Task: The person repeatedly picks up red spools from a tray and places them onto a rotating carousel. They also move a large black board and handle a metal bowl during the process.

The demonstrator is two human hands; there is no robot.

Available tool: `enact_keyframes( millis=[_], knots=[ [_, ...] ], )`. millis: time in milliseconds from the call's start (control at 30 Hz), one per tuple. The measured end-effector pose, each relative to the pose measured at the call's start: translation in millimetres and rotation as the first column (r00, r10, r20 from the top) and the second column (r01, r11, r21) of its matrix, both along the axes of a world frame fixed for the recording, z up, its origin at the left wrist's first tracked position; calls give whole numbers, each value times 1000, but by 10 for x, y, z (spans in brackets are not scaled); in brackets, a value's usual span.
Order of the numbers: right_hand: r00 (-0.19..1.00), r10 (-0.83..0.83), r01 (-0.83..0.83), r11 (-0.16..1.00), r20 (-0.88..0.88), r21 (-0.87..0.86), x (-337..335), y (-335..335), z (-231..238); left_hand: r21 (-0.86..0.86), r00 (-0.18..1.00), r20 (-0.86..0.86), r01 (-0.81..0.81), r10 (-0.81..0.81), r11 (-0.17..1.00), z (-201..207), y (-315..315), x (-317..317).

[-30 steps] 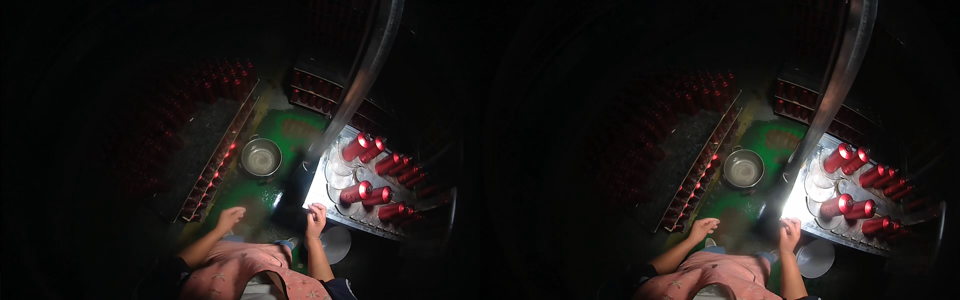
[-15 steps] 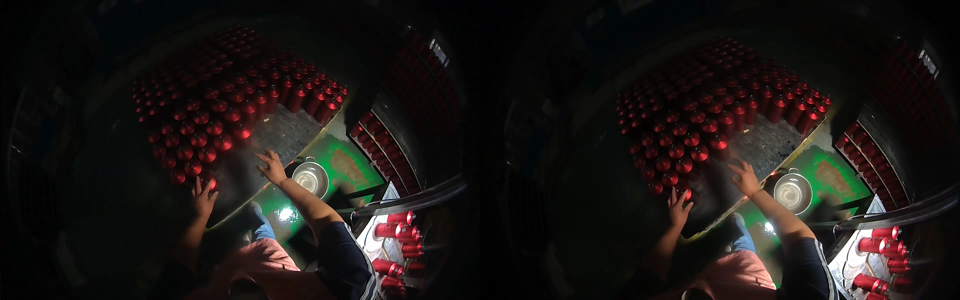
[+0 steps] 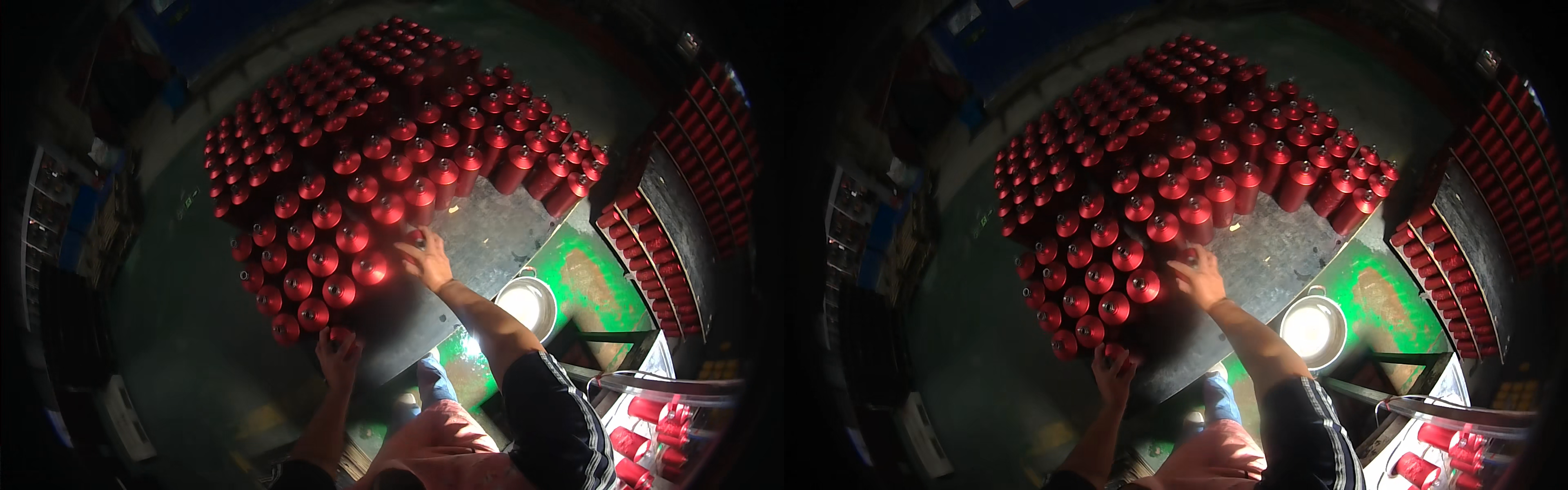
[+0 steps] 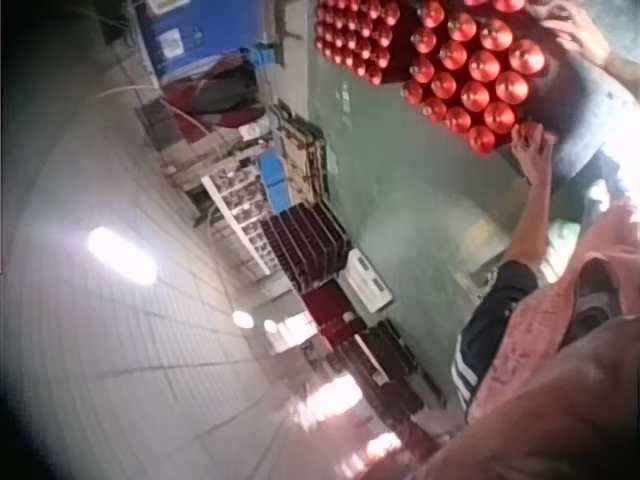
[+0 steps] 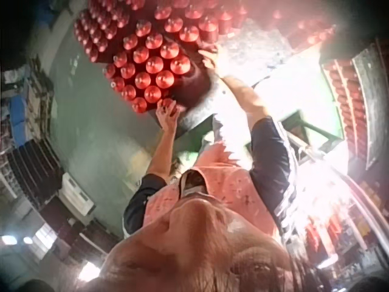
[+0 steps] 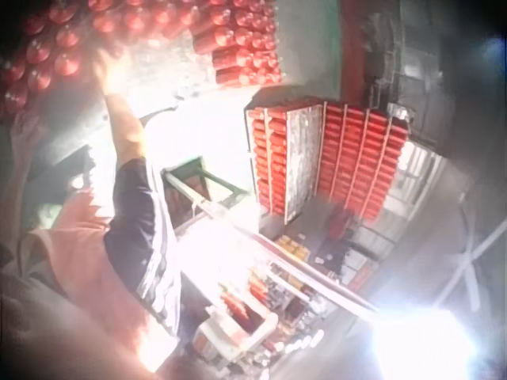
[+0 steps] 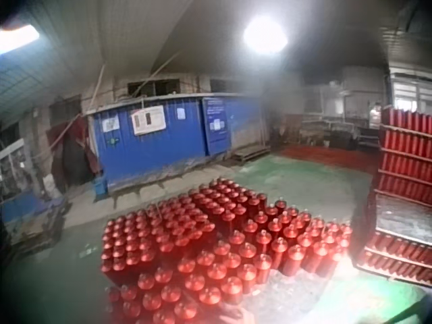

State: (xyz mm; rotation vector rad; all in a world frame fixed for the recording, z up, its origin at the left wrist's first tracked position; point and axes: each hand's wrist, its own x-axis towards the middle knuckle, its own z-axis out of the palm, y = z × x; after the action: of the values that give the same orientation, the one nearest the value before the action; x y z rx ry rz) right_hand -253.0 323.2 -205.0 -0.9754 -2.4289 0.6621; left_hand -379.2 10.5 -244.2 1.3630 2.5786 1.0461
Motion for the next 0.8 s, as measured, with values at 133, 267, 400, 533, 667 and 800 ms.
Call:
enact_keyframes(
  millis=[133, 267, 400, 533, 667, 800],
  knots=[
    [951, -263, 254, 964, -163, -75, 1014, -258, 171, 166, 958, 207, 167, -200, 972, 234, -157, 110],
    [649, -638, 413, 753, -415, -513, 2254, -599, 524, 308, 639, 675, 210, -369, 928, 690, 117, 445],
    [268, -886, 119, 419, -378, -900, 3238, -821, 958, 436, 8, 899, 77, -438, 896, 1064, 637, 1080],
    [132, -943, -300, 256, -306, -919, 3757, -903, 1279, 322, -331, 911, 194, -247, 927, 989, 1258, 1970],
    [-39, -994, -574, 106, -102, -812, 4115, -337, 959, 530, -824, 547, 204, -148, 824, 665, 2145, 2702],
    [21, -997, -697, 36, -71, -716, 4510, -51, 641, 446, -955, 295, 127, -11, 886, 653, 2698, 3305]
  ],
)
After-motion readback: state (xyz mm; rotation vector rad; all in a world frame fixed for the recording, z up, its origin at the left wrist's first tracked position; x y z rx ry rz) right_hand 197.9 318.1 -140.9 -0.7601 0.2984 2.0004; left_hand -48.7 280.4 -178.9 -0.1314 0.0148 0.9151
